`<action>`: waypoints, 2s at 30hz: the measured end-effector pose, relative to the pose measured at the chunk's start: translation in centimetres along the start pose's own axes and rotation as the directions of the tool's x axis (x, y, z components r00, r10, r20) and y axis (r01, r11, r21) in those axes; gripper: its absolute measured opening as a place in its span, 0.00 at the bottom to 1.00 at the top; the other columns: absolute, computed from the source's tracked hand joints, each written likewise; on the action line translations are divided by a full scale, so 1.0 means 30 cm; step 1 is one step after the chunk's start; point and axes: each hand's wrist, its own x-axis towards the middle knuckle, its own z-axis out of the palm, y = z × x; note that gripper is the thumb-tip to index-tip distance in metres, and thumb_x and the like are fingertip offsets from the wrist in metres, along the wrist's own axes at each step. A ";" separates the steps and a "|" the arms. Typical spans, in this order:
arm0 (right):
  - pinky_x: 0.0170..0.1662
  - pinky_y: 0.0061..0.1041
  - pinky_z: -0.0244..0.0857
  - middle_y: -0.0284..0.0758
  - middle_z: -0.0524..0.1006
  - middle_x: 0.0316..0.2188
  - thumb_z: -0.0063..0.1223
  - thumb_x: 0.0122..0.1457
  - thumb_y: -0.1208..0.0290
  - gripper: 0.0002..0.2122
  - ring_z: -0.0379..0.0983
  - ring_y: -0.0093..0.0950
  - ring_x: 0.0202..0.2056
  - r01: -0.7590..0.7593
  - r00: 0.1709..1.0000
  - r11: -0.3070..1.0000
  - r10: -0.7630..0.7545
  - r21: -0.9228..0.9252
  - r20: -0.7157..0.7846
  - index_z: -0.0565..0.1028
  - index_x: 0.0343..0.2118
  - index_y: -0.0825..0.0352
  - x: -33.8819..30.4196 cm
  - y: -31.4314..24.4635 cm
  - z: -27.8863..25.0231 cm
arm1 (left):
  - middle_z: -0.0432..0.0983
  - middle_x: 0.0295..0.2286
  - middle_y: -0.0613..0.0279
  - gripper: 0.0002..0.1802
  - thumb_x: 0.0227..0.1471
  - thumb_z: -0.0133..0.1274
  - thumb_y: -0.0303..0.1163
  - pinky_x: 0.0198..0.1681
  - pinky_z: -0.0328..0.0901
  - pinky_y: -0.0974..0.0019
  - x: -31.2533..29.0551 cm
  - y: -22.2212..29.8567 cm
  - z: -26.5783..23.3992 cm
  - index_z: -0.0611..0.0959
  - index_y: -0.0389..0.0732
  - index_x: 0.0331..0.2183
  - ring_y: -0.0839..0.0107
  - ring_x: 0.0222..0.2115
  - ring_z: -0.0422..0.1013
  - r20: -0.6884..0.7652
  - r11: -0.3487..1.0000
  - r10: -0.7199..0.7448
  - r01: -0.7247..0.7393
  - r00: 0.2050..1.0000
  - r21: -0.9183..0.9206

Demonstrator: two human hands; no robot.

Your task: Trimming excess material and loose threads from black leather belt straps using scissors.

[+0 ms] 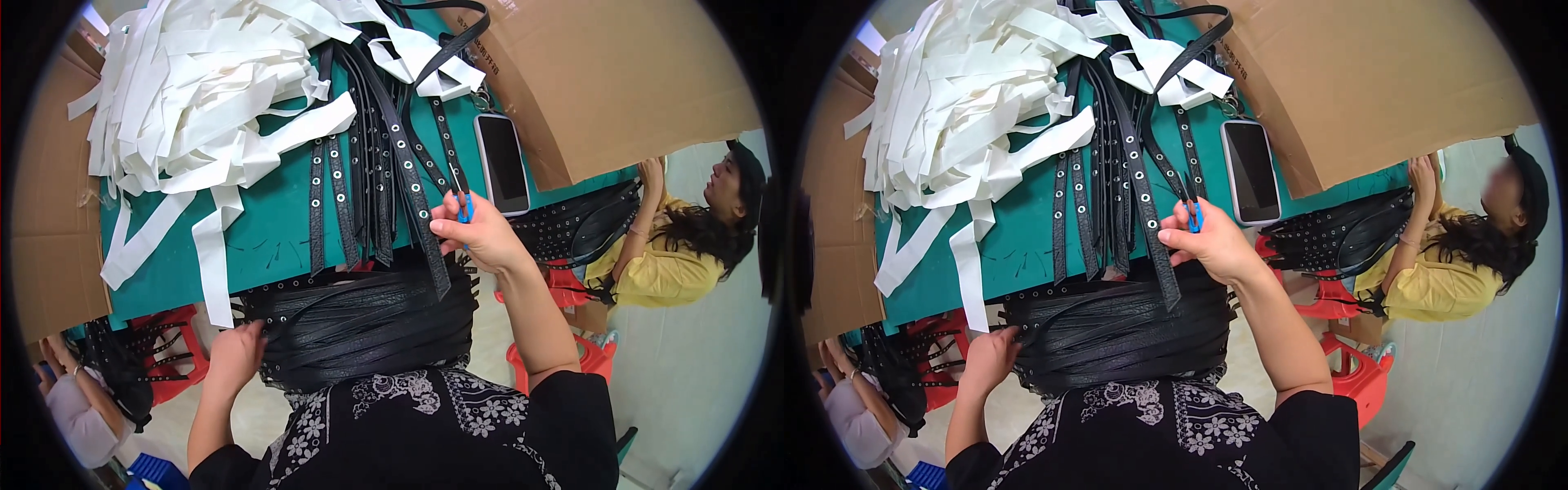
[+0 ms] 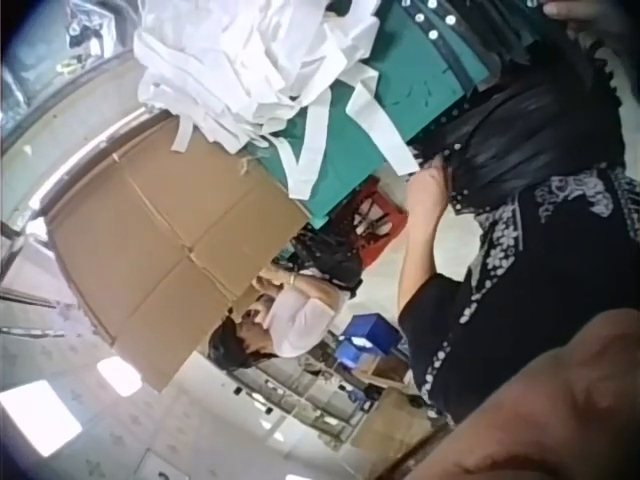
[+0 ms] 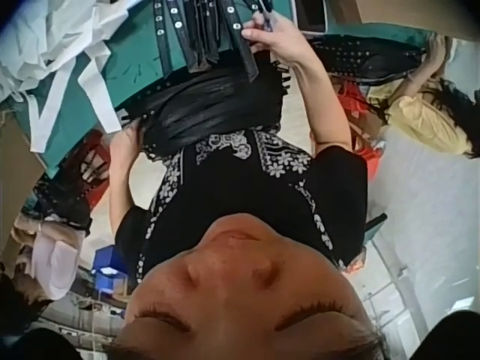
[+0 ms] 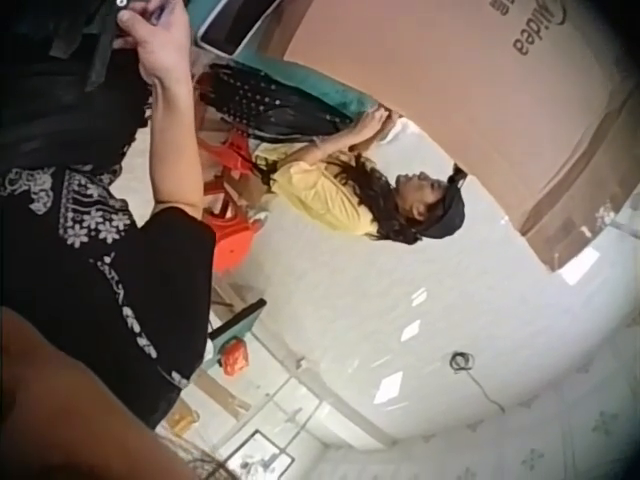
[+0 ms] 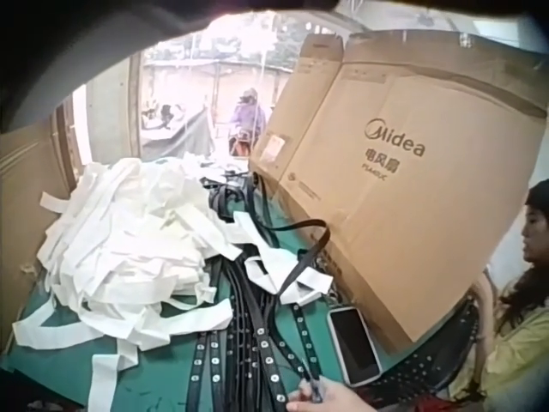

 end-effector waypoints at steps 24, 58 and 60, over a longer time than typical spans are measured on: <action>0.20 0.25 0.58 0.31 0.66 0.18 0.52 0.49 0.63 0.10 0.67 0.29 0.19 0.553 0.759 -0.044 -0.385 -0.832 0.525 0.70 0.29 0.64 -0.165 -0.072 0.110 | 0.70 0.13 0.65 0.14 0.49 0.53 0.35 0.17 0.62 0.79 0.384 0.404 -0.205 0.80 0.34 0.21 0.79 0.13 0.68 0.083 0.175 0.258 0.038 0.963 -0.984; 0.19 0.24 0.58 0.27 0.64 0.16 0.54 0.46 0.60 0.10 0.65 0.24 0.17 0.681 0.593 -0.286 -0.325 -0.675 0.736 0.69 0.22 0.60 -0.085 -0.083 0.131 | 0.71 0.12 0.64 0.13 0.48 0.54 0.34 0.14 0.65 0.76 0.404 0.403 -0.196 0.77 0.36 0.18 0.77 0.11 0.68 0.230 0.046 0.280 0.226 0.932 -0.973; 0.18 0.23 0.57 0.28 0.65 0.16 0.53 0.48 0.60 0.10 0.65 0.25 0.16 0.698 0.582 -0.209 -0.392 -0.685 0.712 0.70 0.23 0.61 -0.072 -0.078 0.112 | 0.71 0.13 0.64 0.13 0.48 0.54 0.34 0.14 0.65 0.77 0.404 0.401 -0.199 0.78 0.36 0.19 0.77 0.11 0.68 0.237 0.037 0.279 0.236 0.931 -0.971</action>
